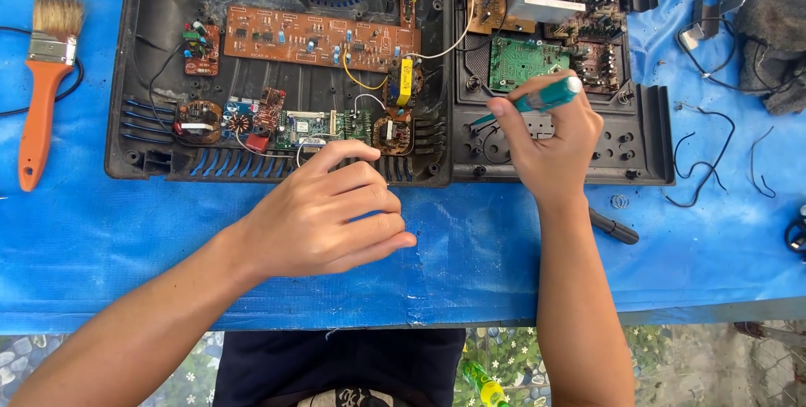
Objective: Inspecting and manipulating the internal circuit boards and wiring of an induction cooker during a repair process.
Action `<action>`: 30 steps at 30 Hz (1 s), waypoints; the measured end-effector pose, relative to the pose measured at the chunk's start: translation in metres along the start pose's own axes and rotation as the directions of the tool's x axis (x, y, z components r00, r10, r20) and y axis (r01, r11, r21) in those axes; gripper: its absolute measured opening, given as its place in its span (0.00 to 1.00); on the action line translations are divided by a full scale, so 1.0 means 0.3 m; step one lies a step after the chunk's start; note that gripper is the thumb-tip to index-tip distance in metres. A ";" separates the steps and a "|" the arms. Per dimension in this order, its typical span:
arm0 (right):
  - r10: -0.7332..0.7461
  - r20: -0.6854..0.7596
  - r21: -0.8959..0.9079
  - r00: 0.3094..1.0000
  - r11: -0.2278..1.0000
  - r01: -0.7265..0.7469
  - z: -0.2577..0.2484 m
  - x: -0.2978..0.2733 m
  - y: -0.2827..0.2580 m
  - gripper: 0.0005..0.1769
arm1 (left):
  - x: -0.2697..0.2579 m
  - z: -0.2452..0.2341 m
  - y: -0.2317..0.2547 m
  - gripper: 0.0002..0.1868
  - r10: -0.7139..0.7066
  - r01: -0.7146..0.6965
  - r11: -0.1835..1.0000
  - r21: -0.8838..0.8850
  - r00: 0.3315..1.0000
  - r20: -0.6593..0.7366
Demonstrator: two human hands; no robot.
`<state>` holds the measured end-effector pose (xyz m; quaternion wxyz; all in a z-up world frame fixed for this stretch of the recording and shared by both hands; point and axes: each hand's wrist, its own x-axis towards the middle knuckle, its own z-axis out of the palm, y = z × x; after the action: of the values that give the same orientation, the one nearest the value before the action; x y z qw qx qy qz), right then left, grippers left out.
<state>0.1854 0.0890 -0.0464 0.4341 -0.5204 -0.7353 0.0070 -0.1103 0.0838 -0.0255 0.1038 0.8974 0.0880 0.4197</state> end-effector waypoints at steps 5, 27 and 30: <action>-0.031 0.029 -0.006 0.999 1.000 0.031 0.004 0.004 0.007 0.11 | 0.000 0.000 0.003 0.11 0.002 -0.002 1.000 -0.006 1.000 0.004; 0.058 -0.160 0.163 0.985 0.986 -0.031 -0.025 0.005 -0.023 0.11 | 0.020 -0.019 0.012 0.11 0.008 -0.008 1.000 0.000 1.000 -0.007; 0.100 -0.199 0.164 0.975 0.984 -0.068 -0.023 0.003 -0.030 0.10 | 0.020 -0.015 0.011 0.11 -0.004 0.004 1.000 -0.013 1.000 -0.003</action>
<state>0.1830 0.0825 -0.0373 0.5467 -0.5136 -0.6607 0.0288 -0.1099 0.0826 -0.0173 0.1102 0.8960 0.0872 0.4212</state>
